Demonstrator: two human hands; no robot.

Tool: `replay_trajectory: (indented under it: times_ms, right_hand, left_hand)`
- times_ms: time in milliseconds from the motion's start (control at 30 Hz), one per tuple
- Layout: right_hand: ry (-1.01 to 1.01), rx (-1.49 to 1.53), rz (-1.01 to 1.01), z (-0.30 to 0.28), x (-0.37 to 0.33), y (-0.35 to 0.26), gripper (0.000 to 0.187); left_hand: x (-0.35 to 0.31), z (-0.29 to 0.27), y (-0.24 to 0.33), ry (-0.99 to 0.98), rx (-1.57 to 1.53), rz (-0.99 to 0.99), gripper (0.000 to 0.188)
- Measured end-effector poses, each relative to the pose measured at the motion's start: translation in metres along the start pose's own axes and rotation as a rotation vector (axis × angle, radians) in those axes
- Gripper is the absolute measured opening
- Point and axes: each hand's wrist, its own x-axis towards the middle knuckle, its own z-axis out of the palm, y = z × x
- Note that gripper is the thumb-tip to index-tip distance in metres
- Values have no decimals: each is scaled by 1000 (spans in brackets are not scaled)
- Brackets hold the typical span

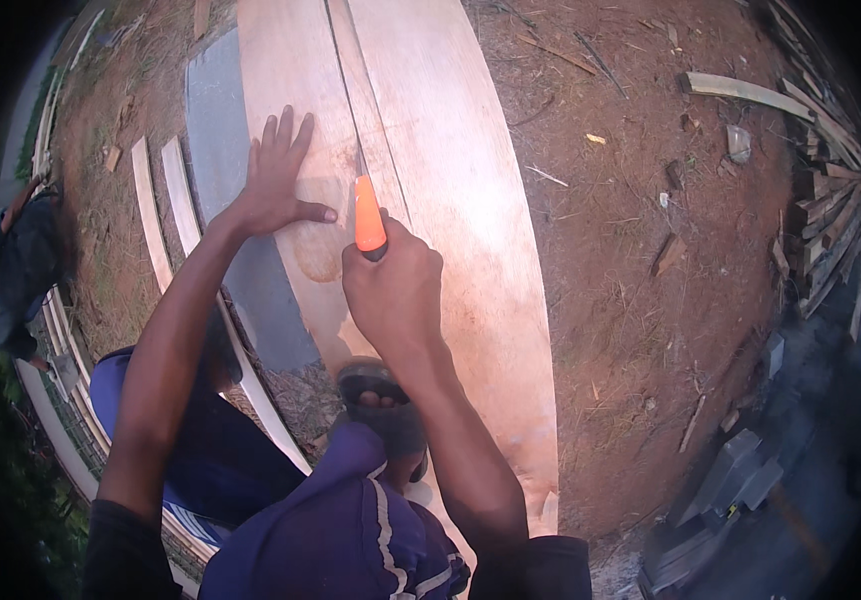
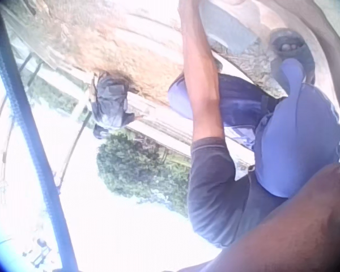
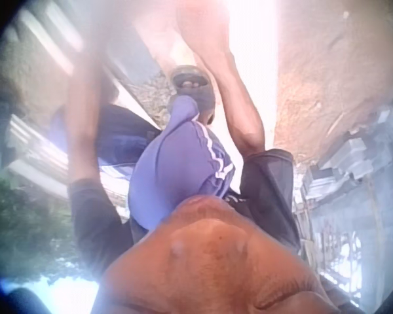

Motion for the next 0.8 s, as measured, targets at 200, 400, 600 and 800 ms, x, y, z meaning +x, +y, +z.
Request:
replay_trajectory:
  times_ms: [200, 400, 600, 800]
  right_hand:
    - [85, -10, -46, -58, -177, 43, 32]
    - [41, 142, -8, -8, -55, 35, 48]
    - [74, 85, -109, -1, -37, 19, 48]
    - [98, -66, -146, -75, -200, 95, 43]
  left_hand:
    - [3, 1, -6, 72, 19, 22, 143]
    - [2, 6, -5, 58, 32, 19, 141]
    - [5, -2, -7, 33, 11, 13, 146]
    - [3, 6, -13, 107, -29, 59, 140]
